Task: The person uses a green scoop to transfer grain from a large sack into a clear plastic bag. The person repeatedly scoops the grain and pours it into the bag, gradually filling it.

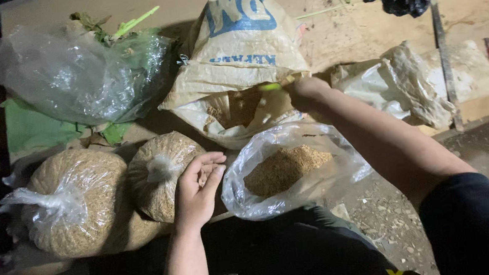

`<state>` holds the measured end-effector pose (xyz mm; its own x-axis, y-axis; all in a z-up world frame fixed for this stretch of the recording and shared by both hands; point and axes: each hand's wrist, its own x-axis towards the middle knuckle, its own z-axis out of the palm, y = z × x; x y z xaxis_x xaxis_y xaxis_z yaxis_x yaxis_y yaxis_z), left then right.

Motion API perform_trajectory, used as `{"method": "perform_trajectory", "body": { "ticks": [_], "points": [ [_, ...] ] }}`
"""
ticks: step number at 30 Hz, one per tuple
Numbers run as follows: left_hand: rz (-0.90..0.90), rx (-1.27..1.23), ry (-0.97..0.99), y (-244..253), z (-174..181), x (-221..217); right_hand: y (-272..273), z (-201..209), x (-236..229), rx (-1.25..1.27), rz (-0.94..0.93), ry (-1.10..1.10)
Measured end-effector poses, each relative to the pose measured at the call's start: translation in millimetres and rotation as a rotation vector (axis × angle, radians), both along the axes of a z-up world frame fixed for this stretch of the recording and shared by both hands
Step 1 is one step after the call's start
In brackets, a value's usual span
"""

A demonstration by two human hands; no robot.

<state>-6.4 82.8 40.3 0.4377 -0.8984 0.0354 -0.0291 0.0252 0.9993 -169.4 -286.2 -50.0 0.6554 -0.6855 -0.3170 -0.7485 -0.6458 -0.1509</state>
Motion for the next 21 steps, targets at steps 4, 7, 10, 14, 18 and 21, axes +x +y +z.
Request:
{"method": "perform_trajectory", "body": {
  "ticks": [4,7,10,14,18,21],
  "points": [
    [0.048,0.228,-0.226,-30.3,13.8,2.1,-46.1,-0.5,17.5,0.016,-0.164,-0.023],
    [0.106,0.441,-0.388,-67.8,19.6,10.7,-58.0,24.5,6.0,-0.011,-0.151,-0.103],
    [0.327,0.546,-0.718,-117.2,22.8,29.1,-63.3,64.8,2.8,-0.058,-0.126,-0.167],
    [0.542,0.722,-1.16,-178.6,12.9,71.7,-72.4,107.1,-10.2,-0.07,-0.16,-0.227],
    [0.324,0.873,-0.868,-221.7,-9.3,106.8,-81.5,122.1,-26.2,-0.156,-0.156,-0.337],
    [0.353,0.624,-0.746,-242.8,-16.4,119.1,-78.7,123.2,-28.4,-0.113,-0.1,0.006]
  ]
}}
